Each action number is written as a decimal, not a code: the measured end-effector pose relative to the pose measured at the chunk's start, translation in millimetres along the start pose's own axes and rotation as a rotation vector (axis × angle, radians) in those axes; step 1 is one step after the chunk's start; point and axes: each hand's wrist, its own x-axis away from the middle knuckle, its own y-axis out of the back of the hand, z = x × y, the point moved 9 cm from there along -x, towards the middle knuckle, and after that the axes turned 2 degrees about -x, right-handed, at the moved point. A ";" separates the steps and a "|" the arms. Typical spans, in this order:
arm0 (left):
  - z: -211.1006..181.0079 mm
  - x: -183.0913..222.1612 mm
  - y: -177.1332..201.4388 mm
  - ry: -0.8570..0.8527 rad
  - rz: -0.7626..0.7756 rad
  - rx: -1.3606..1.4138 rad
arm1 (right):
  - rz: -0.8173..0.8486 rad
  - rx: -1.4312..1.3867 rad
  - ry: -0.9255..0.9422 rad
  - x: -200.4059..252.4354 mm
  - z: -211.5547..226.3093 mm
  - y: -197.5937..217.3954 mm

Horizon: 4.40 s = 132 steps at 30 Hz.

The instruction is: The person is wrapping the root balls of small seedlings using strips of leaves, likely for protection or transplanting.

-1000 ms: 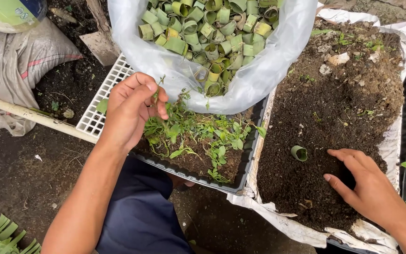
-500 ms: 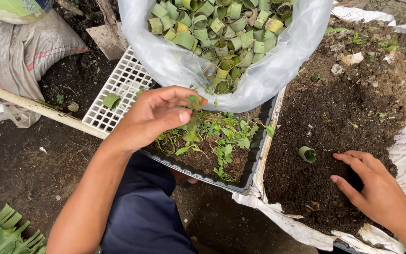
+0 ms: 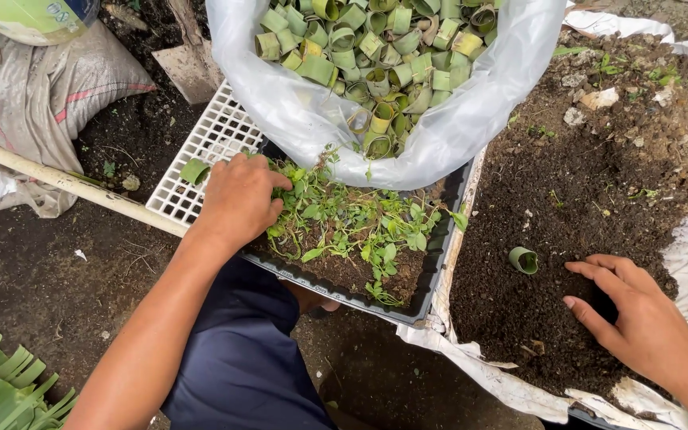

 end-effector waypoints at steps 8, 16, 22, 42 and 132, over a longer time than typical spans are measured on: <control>17.2 18.3 53.0 -0.028 -0.332 0.384 | 0.001 -0.053 0.000 3.4 -0.5 0.6; 32.6 28.8 59.7 -0.081 -0.482 1.357 | 0.017 -0.027 0.006 3.3 -8.5 -8.5; 24.4 42.2 77.4 -0.160 -0.611 1.423 | -0.029 -0.001 0.019 1.3 -19.1 -14.6; -54.9 53.3 91.5 -0.400 -0.297 1.374 | -0.060 -0.005 0.015 1.4 -21.4 -15.5; -161.6 -21.0 -9.0 -0.419 -0.075 -0.049 | -0.025 -0.126 0.081 9.8 13.5 9.3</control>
